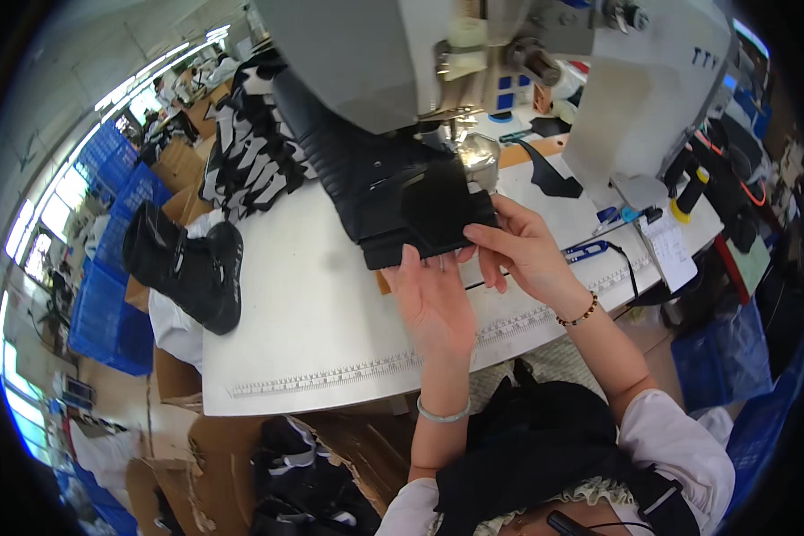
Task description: The person receives a boot component, stitches it using a sewing machine, trims threads with snips, and fits and turns the sewn boot part by hand.
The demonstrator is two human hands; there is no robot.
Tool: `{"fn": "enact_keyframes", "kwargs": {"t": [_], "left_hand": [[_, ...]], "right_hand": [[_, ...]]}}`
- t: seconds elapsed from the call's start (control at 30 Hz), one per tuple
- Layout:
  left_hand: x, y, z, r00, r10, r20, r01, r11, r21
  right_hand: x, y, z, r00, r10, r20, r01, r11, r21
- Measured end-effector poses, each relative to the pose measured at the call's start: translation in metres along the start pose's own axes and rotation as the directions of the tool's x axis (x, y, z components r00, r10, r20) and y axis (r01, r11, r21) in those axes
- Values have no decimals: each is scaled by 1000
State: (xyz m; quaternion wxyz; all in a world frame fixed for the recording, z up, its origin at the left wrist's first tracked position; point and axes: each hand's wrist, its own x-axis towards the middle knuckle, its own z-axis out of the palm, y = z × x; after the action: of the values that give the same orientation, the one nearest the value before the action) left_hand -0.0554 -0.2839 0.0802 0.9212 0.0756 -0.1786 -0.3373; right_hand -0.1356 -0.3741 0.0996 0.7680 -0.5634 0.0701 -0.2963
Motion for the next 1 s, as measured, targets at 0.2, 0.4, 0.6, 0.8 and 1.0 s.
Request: {"fn": "enact_keyframes", "kwargs": {"t": [0.2, 0.4, 0.6, 0.8, 1.0], "left_hand": [[13, 2, -2, 994, 24, -103, 11, 946, 324], [21, 6, -2, 996, 7, -92, 40, 862, 505], [17, 1, 6, 983, 132, -130, -53, 872, 486], [6, -9, 10, 964, 196, -182, -81, 862, 501], [-16, 0, -24, 997, 66, -41, -39, 882, 469]], "right_hand": [[-3, 0, -5, 1000, -7, 17, 7, 1000, 15], [-1, 3, -8, 999, 46, 26, -48, 997, 66], [11, -2, -9, 995, 96, -1, -93, 966, 241], [13, -9, -6, 997, 47, -68, -45, 998, 33], [20, 0, -8, 994, 19, -105, 0, 984, 179]]}}
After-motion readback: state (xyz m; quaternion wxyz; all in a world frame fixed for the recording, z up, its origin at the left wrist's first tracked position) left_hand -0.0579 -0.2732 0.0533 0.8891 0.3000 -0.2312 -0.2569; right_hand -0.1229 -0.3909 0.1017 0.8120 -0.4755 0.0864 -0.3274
